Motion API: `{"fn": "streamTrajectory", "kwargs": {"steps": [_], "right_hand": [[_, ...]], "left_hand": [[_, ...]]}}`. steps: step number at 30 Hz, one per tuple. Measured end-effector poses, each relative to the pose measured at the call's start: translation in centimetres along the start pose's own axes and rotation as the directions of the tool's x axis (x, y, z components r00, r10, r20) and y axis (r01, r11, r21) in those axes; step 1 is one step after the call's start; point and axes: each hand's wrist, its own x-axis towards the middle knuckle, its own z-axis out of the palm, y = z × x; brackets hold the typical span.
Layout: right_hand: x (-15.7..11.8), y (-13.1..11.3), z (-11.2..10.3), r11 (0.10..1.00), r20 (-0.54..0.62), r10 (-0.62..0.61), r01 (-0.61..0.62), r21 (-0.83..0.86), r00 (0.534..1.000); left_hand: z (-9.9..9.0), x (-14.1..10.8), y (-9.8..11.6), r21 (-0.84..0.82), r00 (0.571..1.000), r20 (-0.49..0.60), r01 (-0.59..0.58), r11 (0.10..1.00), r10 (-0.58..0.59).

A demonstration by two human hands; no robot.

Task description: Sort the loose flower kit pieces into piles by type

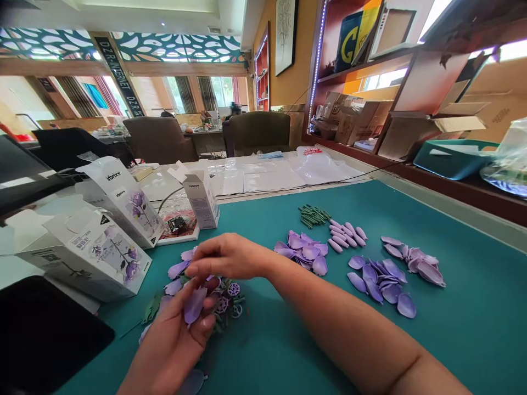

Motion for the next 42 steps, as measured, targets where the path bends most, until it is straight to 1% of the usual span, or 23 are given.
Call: {"fn": "streamTrajectory", "kwargs": {"steps": [3,6,8,10,13,15,17,19,20,21,22,24,25,28,30,34,38,40,42], "right_hand": [[-0.1,-0.5,-1.7,0.995,-0.156,0.017,-0.002,0.099,0.988],[-0.4,-1.7,-4.1,0.988,-0.288,0.001,0.044,0.150,0.958],[-0.6,-2.7,-5.7,0.988,-0.382,-0.048,0.101,0.119,0.923],[-0.7,-3.5,-6.8,0.987,-0.449,-0.105,0.149,0.063,0.887],[-0.7,-3.7,-7.1,0.986,-0.493,-0.135,0.167,0.022,0.860],[-0.4,-2.8,-6.4,0.995,-0.470,-0.079,0.100,0.019,0.879],[0.0,-1.4,-5.0,0.999,-0.384,0.039,-0.049,-0.015,0.923],[0.4,0.4,-3.5,0.969,-0.265,0.173,-0.213,-0.127,0.948],[0.7,1.2,-2.7,0.941,-0.223,0.220,-0.266,-0.208,0.950],[0.9,2.1,-1.9,0.907,-0.205,0.236,-0.291,-0.306,0.950],[1.1,2.8,-1.2,0.865,-0.185,0.246,-0.301,-0.400,0.952],[1.3,4.0,0.1,0.808,-0.151,0.253,-0.294,-0.510,0.956],[1.4,4.4,0.6,0.795,-0.126,0.254,-0.281,-0.537,0.959],[1.5,5.2,1.8,0.797,-0.056,0.241,-0.230,-0.558,0.969],[1.6,5.5,2.3,0.787,-0.044,0.220,-0.204,-0.583,0.975],[1.5,5.5,2.5,0.712,-0.077,0.147,-0.160,-0.684,0.986],[1.1,5.2,1.7,0.644,-0.122,0.040,-0.119,-0.756,0.992],[0.9,5.0,1.2,0.654,-0.167,0.009,-0.132,-0.745,0.986],[0.8,4.4,0.8,0.719,-0.223,0.025,-0.172,-0.673,0.975]], "left_hand": [[-0.2,0.0,-0.5,0.072,0.999,0.033,-0.001,0.997,-0.002],[-0.5,0.1,-1.0,0.136,0.996,0.081,0.018,0.991,-0.029],[-0.7,0.1,-1.3,0.168,0.993,0.113,0.019,0.986,-0.038],[-0.8,0.1,-1.6,0.198,0.990,0.127,0.029,0.980,-0.055],[-0.8,0.0,-2.1,0.288,0.981,0.157,0.063,0.955,-0.113],[-0.7,-0.2,-2.6,0.375,0.967,0.194,0.083,0.924,-0.165],[-0.6,-0.4,-3.0,0.453,0.953,0.226,0.080,0.888,-0.201],[-0.5,-0.6,-3.4,0.509,0.949,0.233,0.068,0.858,-0.213],[-0.5,-0.6,-3.5,0.531,0.950,0.231,0.059,0.845,-0.211],[-0.4,-0.7,-3.6,0.547,0.951,0.228,0.050,0.836,-0.206],[-0.5,-0.7,-3.7,0.556,0.953,0.225,0.046,0.830,-0.203],[-0.5,-0.7,-3.6,0.555,0.952,0.228,0.044,0.831,-0.203],[-0.6,-0.7,-3.6,0.547,0.950,0.233,0.048,0.836,-0.207],[-0.7,-0.8,-3.5,0.515,0.949,0.239,0.056,0.856,-0.206],[-0.8,-0.8,-3.5,0.492,0.952,0.233,0.061,0.868,-0.199],[-0.9,-0.8,-3.5,0.413,0.956,0.199,0.120,0.903,-0.218],[-0.8,-0.5,-3.2,0.278,0.964,0.125,0.193,0.941,-0.235],[-0.7,-0.4,-3.0,0.213,0.964,0.089,0.227,0.950,-0.251],[-0.6,-0.2,-2.8,0.161,0.966,0.060,0.238,0.958,-0.250]]}}
